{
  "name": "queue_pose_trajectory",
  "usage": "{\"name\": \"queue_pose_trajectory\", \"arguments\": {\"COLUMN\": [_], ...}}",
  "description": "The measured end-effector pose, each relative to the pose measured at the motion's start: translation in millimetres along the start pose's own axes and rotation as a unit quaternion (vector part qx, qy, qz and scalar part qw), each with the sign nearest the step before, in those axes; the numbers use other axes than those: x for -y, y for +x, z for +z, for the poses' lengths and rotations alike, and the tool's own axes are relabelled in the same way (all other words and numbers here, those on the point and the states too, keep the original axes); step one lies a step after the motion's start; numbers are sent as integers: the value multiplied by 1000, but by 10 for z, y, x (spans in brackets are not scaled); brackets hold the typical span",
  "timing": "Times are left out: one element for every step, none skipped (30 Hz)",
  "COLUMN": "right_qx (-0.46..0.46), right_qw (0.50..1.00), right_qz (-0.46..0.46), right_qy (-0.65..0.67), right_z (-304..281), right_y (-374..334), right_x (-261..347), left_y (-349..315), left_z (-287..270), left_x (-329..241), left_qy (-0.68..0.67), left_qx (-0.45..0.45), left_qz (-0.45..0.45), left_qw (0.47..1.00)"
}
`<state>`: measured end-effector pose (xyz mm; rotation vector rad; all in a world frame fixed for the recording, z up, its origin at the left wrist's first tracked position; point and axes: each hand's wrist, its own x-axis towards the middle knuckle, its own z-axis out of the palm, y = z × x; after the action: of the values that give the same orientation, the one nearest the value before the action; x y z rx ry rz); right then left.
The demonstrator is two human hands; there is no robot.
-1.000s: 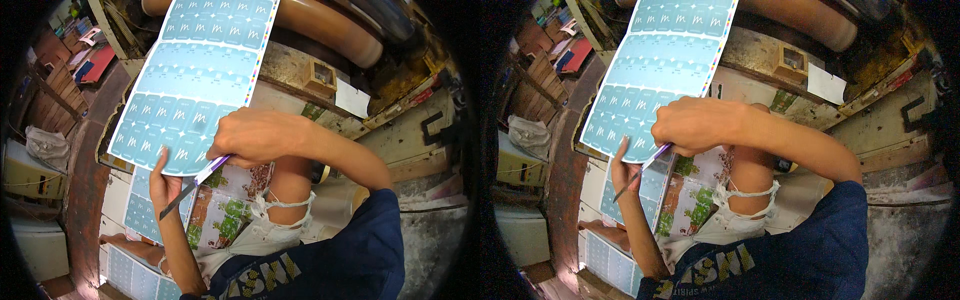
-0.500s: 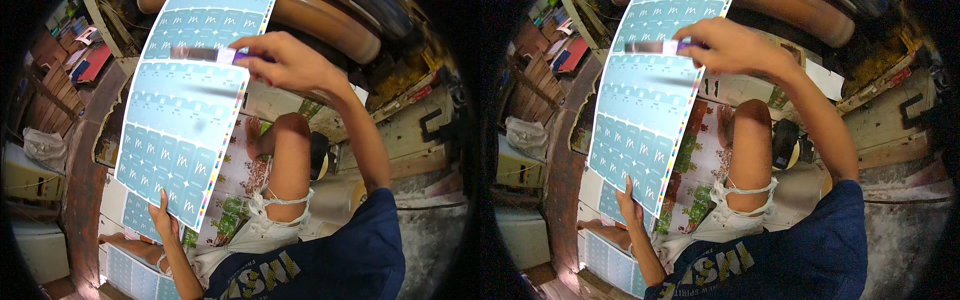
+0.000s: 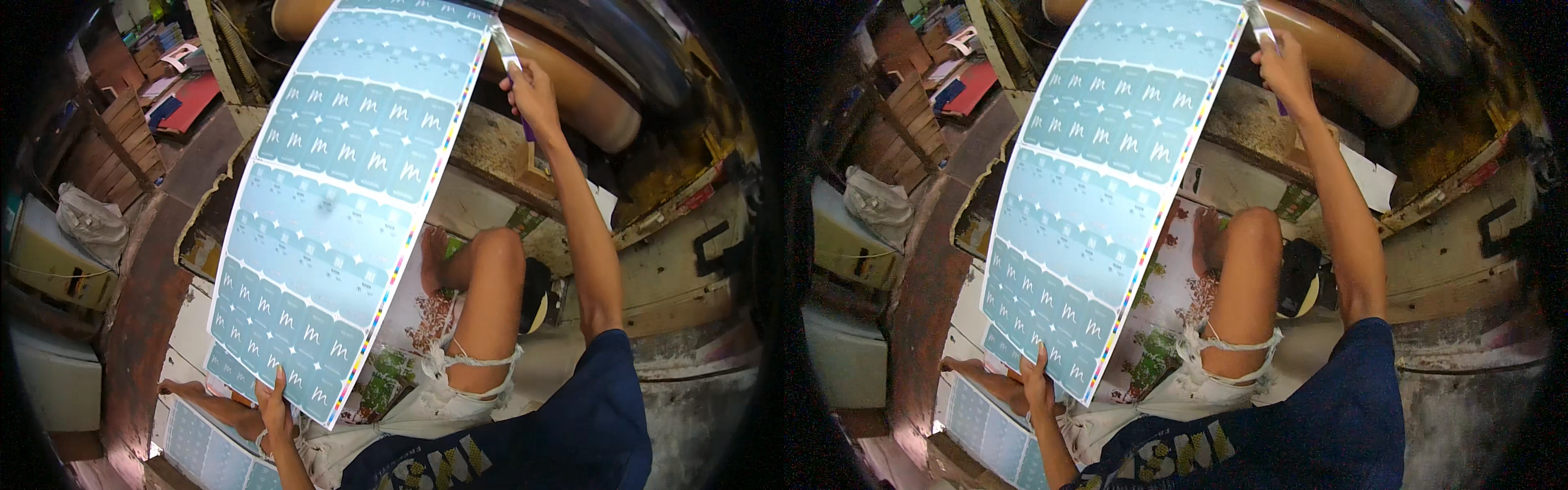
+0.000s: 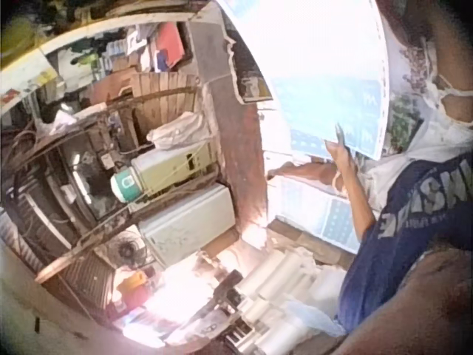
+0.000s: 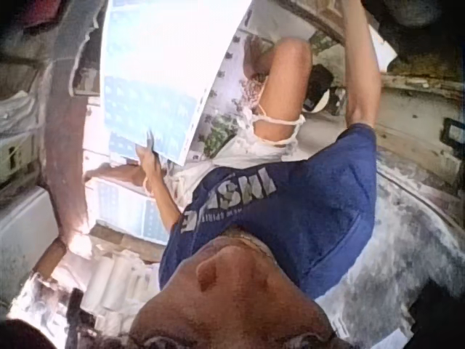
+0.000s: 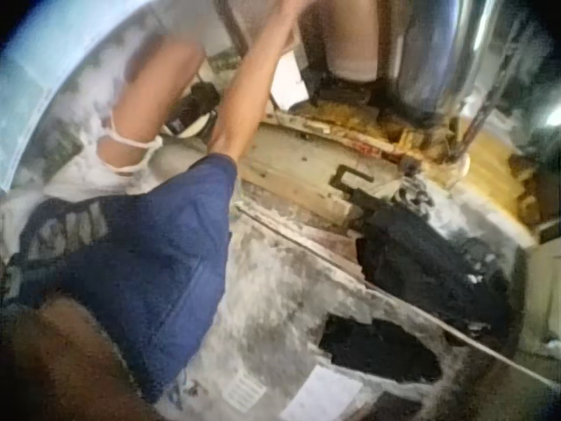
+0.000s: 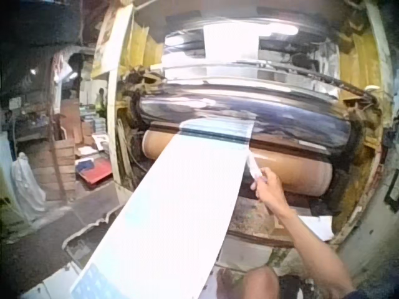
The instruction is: The person cuts sheets of printed packaging from a large roll using scissors, moving each cut section to the floor.
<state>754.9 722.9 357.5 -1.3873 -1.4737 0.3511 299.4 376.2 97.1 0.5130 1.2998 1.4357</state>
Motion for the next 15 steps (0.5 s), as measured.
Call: {"name": "queue_pose_trajectory", "arguments": {"right_qx": [-28, -28, -48, -67, -66, -64, -54, -44, -44, -38, -28, -25, -4, 18, 45], "right_qw": [999, 999, 997, 995, 994, 994, 994, 993, 993, 992, 991, 991, 993, 993, 995], "right_qz": [13, 8, 27, 47, 57, 55, 56, 57, 54, 58, 64, 63, 68, 72, 72], "right_qy": [36, 41, 48, 55, 63, 69, 80, 90, 94, 110, 118, 113, 101, 93, 60], "right_z": [22, 39, 63, 79, 113, 140, 161, 175, 181, 179, 170, 152, 126, 136, 133], "right_y": [100, 186, 265, 350, 419, 474, 531, 587, 645, 703, 750, 775, 784, 778, 741], "right_x": [-131, -234, -320, -399, -465, -532, -595, -644, -688, -728, -792, -864, -940, -950, -972], "left_y": [17, -2, -33, -51, -65, -79, -95, -106, -109, -106, -136, -167, -194, -219, -226], "left_z": [-108, -107, -93, -82, -112, -141, -168, -184, -196, -205, -210, -214, -218, -245, -296], "left_x": [55, 42, 0, -23, -30, -52, -84, -114, -139, -165, -151, -148, -148, -157, -146], "left_qy": [10, 9, 9, 9, 6, 7, 26, 46, 46, 45, 41, 36, 17, -2, -11], "left_qx": [-1, -3, -4, -5, -11, -14, -4, 6, 4, 17, 30, 30, 33, 34, 26], "left_qz": [5, 11, 5, -2, -10, -4, -14, -25, -20, -32, -52, -56, -72, -86, -95], "left_qw": [1000, 1000, 1000, 1000, 1000, 1000, 1000, 999, 999, 998, 997, 997, 997, 996, 995]}}
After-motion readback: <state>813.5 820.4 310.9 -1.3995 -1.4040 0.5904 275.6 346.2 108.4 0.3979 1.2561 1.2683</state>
